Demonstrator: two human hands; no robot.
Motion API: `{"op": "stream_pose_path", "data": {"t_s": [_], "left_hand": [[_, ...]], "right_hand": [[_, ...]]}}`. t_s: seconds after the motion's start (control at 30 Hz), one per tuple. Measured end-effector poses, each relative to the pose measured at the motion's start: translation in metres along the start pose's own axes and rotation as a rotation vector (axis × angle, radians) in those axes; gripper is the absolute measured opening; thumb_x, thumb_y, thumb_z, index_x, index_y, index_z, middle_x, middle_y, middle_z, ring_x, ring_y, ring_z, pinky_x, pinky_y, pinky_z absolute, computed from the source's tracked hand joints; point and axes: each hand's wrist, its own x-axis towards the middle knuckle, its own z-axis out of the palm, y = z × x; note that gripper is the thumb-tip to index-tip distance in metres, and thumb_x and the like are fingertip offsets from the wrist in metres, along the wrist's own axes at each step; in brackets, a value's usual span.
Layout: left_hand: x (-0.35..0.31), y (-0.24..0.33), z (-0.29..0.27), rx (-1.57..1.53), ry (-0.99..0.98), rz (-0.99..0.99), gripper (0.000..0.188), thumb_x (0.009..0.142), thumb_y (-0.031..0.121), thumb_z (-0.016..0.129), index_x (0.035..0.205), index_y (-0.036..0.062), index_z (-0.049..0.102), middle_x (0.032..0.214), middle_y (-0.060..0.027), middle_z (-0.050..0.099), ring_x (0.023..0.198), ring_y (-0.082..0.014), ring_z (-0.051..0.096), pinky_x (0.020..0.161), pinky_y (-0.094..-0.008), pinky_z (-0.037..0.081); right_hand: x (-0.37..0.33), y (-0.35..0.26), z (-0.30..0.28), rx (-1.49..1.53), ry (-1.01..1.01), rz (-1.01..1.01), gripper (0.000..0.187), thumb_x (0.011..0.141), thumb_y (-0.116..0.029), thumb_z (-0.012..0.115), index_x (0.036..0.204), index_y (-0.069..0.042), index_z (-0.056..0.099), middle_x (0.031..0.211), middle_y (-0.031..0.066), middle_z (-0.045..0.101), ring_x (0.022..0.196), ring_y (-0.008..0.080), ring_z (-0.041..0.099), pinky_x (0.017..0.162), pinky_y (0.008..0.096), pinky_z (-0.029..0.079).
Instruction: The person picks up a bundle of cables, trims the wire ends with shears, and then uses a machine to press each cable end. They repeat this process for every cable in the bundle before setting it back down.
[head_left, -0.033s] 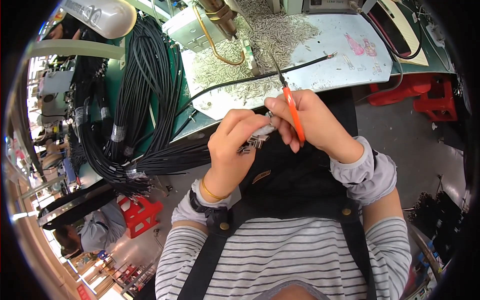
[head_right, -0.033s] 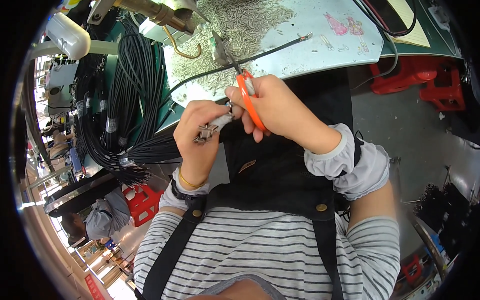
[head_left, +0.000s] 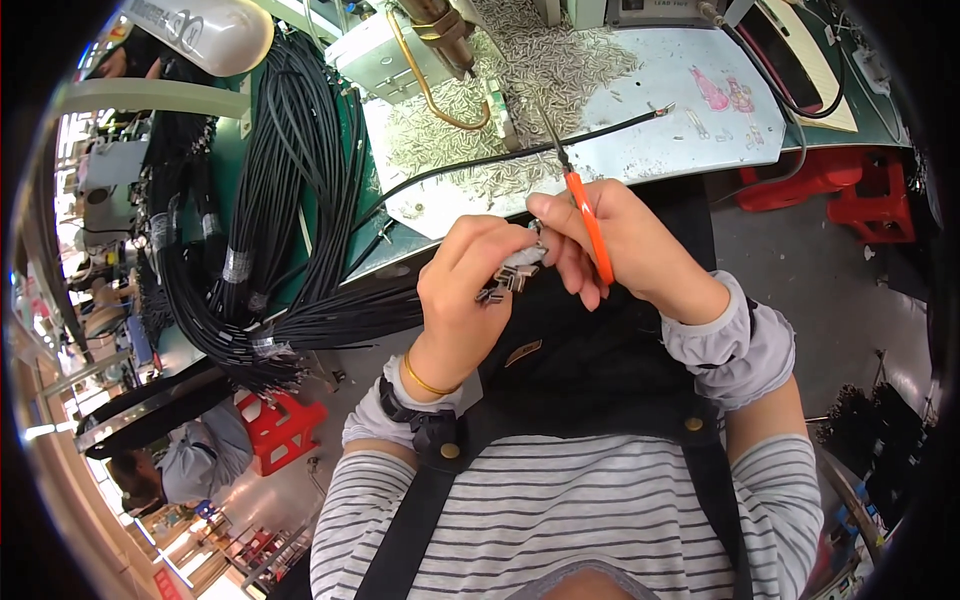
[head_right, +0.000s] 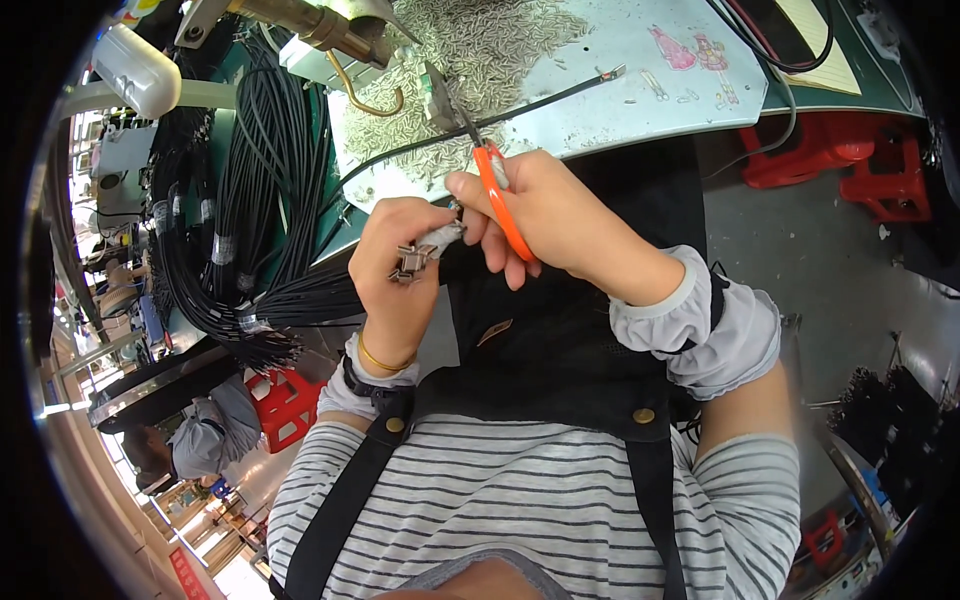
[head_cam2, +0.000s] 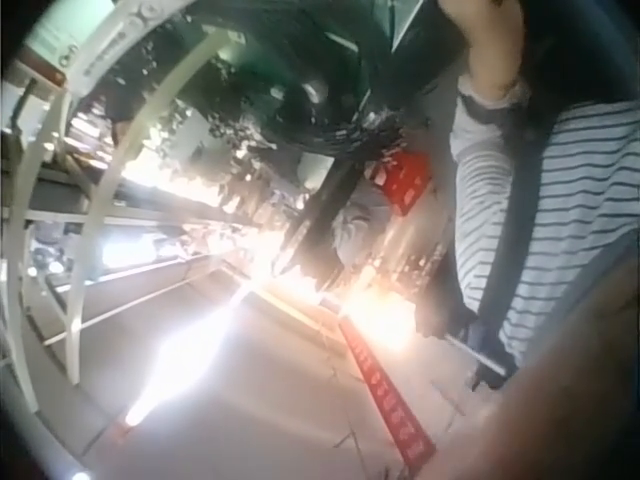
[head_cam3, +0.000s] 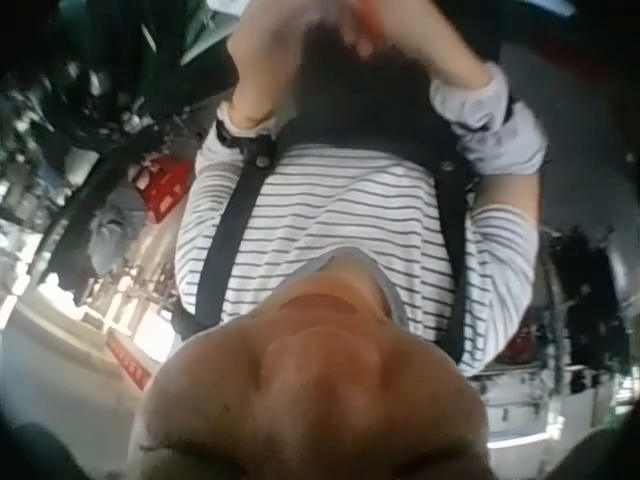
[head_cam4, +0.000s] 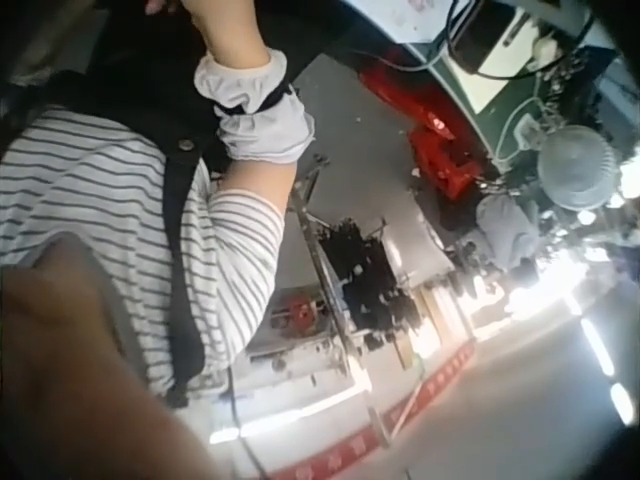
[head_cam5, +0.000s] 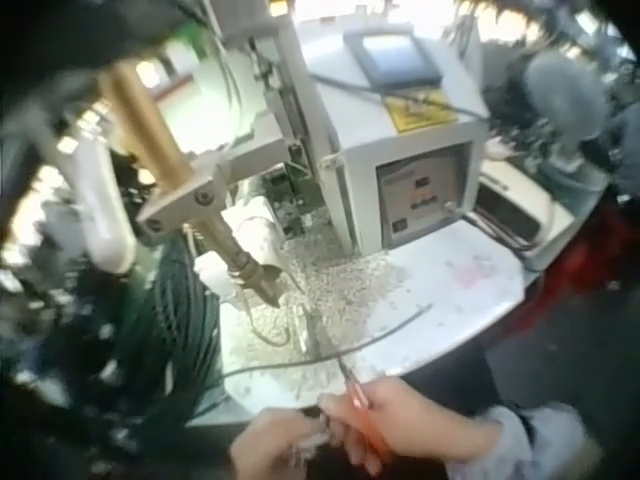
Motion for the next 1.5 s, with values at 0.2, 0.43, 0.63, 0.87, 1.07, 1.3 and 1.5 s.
{"op": "stream_pose_path", "data": {"t_s": [0.2, 0.43, 0.63, 0.87, 1.07, 1.3, 1.5], "left_hand": [[-0.007, -0.011, 0.002, -0.706, 0.102, -0.431, 0.017, 0.076, -0.005, 0.053, 0.091, 0.0034, 0.051, 0.074, -0.0015, 0.051, 0.055, -0.0086, 0.044, 0.043, -0.0188, 0.034], [0.002, 0.003, -0.017, -1.434, 0.075, -1.169, 0.011, 0.081, 0.003, 0.048, 0.091, 0.0056, 0.047, 0.072, -0.0013, 0.046, 0.049, -0.0029, 0.03, 0.037, -0.0149, 0.018], [-0.001, -0.002, -0.02, -1.611, -0.092, -1.115, 0.014, 0.08, 0.003, 0.051, 0.093, 0.0037, 0.047, 0.074, -0.0026, 0.047, 0.048, -0.0028, 0.031, 0.037, -0.0152, 0.019], [0.002, 0.006, -0.018, -1.37, -0.046, -1.134, 0.015, 0.075, -0.001, 0.054, 0.089, 0.002, 0.049, 0.071, -0.0019, 0.047, 0.051, -0.0029, 0.034, 0.038, -0.0153, 0.021], [-0.006, 0.018, 0.005, -0.433, 0.163, -0.51, 0.018, 0.072, -0.007, 0.06, 0.087, 0.0011, 0.055, 0.074, -0.002, 0.051, 0.061, -0.0048, 0.045, 0.052, -0.0151, 0.035], [-0.007, 0.017, 0.0, -0.676, 0.2, -0.679, 0.017, 0.074, -0.005, 0.06, 0.089, -0.0009, 0.056, 0.079, -0.0012, 0.055, 0.065, -0.0033, 0.047, 0.057, -0.0153, 0.037], [-0.007, 0.02, -0.009, -0.904, 0.199, -0.864, 0.014, 0.075, -0.003, 0.06, 0.088, -0.0016, 0.057, 0.076, -0.0001, 0.056, 0.059, -0.0006, 0.043, 0.05, -0.0142, 0.032]], "right_hand": [[0.012, 0.029, 0.006, -0.073, -0.071, -0.314, 0.014, 0.082, -0.016, 0.058, 0.079, -0.002, 0.056, 0.058, 0.0033, 0.055, 0.046, 0.0096, 0.052, 0.041, 0.0212, 0.039], [0.006, 0.014, 0.007, -1.059, 0.394, -1.267, 0.018, 0.074, -0.014, 0.062, 0.09, -0.007, 0.06, 0.073, 0.0055, 0.061, 0.061, 0.0166, 0.061, 0.051, 0.0231, 0.047], [0.006, 0.019, 0.001, -1.087, 0.386, -1.4, 0.02, 0.069, -0.006, 0.064, 0.089, -0.005, 0.06, 0.081, 0.0064, 0.064, 0.07, 0.0187, 0.063, 0.054, 0.0244, 0.049], [0.004, 0.033, 0.003, -0.992, 0.414, -1.263, 0.019, 0.066, -0.001, 0.066, 0.082, -0.003, 0.057, 0.082, 0.0073, 0.064, 0.072, 0.0205, 0.063, 0.056, 0.024, 0.05], [0.007, 0.045, 0.017, -0.927, 0.573, -1.199, 0.015, 0.073, -0.001, 0.062, 0.085, -0.002, 0.054, 0.087, 0.0087, 0.064, 0.072, 0.0196, 0.064, 0.056, 0.0232, 0.049], [-0.007, 0.032, 0.022, 0.016, 0.145, -0.529, 0.012, 0.085, -0.009, 0.053, 0.09, 0.001, 0.049, 0.089, 0.008, 0.061, 0.07, 0.0145, 0.061, 0.05, 0.0223, 0.046], [-0.01, 0.035, 0.016, -0.248, 0.225, -0.559, 0.02, 0.078, -0.016, 0.062, 0.078, 0.001, 0.051, 0.067, 0.0087, 0.059, 0.054, 0.0148, 0.058, 0.044, 0.0247, 0.041]]}}
